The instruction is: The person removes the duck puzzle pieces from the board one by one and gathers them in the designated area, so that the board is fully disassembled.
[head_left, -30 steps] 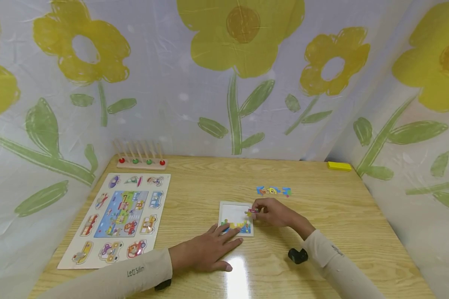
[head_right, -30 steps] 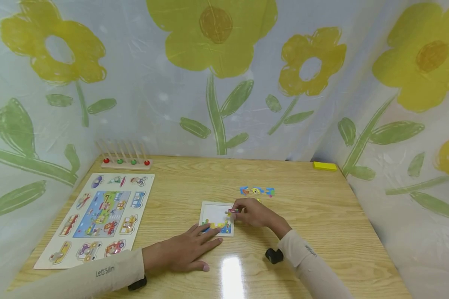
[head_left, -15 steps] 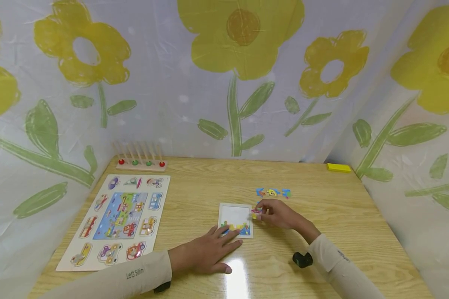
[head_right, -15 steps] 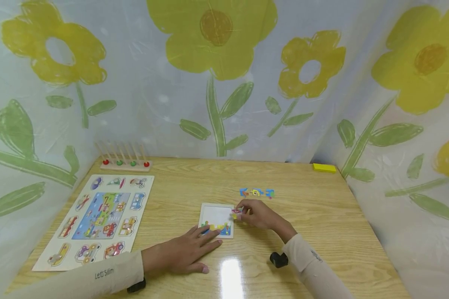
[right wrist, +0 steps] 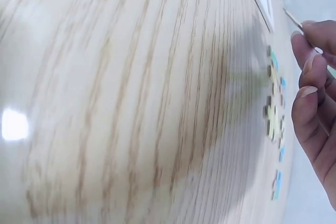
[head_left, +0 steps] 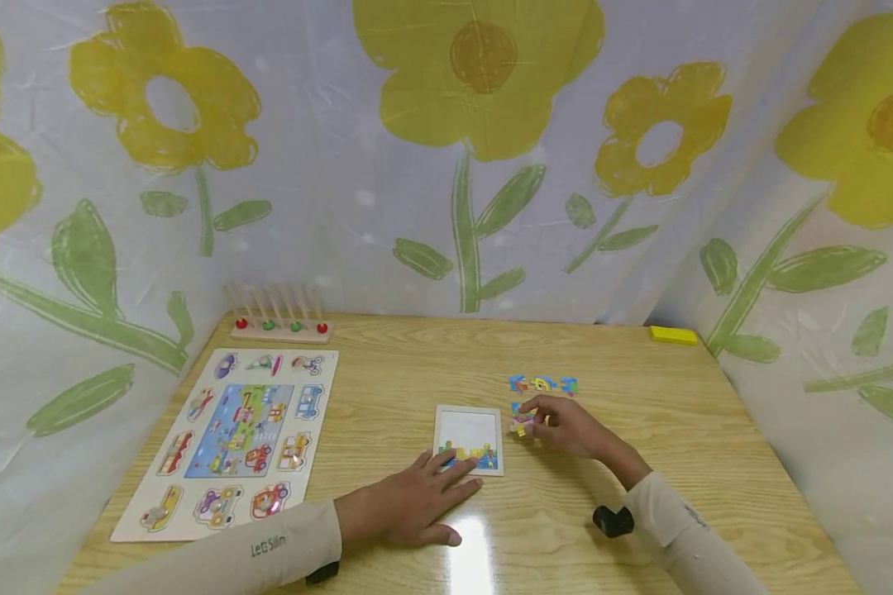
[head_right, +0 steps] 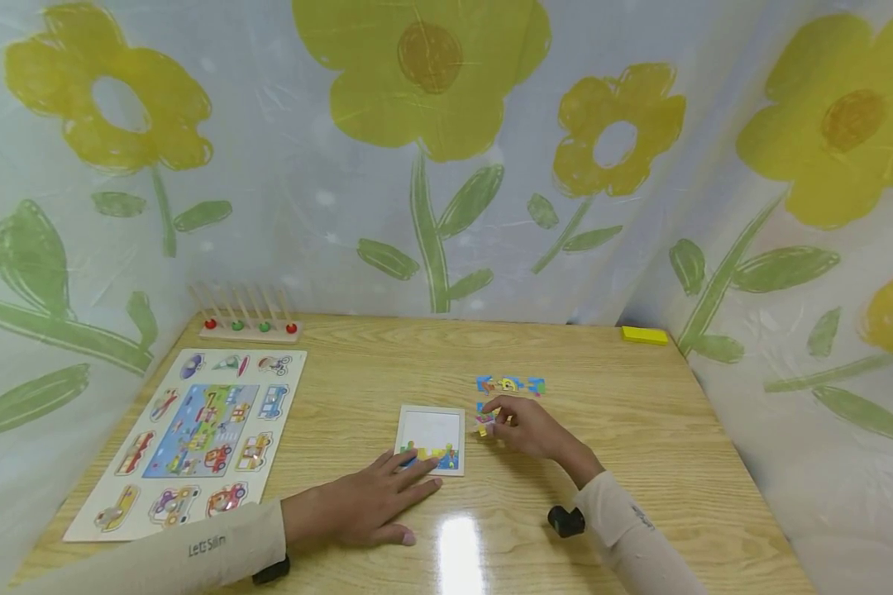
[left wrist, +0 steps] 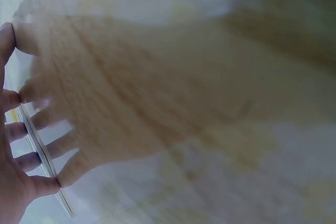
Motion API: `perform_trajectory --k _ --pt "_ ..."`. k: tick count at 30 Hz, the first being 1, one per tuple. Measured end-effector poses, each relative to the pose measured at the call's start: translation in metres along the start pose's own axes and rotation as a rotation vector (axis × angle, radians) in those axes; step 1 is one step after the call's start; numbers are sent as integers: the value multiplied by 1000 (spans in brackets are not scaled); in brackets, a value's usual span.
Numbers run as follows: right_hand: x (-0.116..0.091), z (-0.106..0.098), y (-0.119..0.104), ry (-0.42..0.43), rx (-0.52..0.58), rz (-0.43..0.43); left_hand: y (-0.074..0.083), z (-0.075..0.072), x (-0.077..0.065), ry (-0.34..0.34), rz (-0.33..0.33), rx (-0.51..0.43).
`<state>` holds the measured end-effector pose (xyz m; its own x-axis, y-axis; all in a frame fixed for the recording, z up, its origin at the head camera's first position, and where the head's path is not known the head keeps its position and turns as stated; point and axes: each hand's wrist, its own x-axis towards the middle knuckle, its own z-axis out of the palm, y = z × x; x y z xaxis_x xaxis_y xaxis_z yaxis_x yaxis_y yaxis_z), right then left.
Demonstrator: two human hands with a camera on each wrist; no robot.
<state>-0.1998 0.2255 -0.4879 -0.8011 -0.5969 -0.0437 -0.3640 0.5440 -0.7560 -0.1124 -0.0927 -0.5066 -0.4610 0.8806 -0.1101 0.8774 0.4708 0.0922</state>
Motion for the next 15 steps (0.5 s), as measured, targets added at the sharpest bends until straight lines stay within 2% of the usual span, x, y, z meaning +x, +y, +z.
perform_trajectory --k 7,15 --pt "-3 -5 3 27 -28 2 1 -1 -1 -3 -1 -5" --pt "-7 -9 8 35 29 47 1 -2 -1 -1 2 -33"
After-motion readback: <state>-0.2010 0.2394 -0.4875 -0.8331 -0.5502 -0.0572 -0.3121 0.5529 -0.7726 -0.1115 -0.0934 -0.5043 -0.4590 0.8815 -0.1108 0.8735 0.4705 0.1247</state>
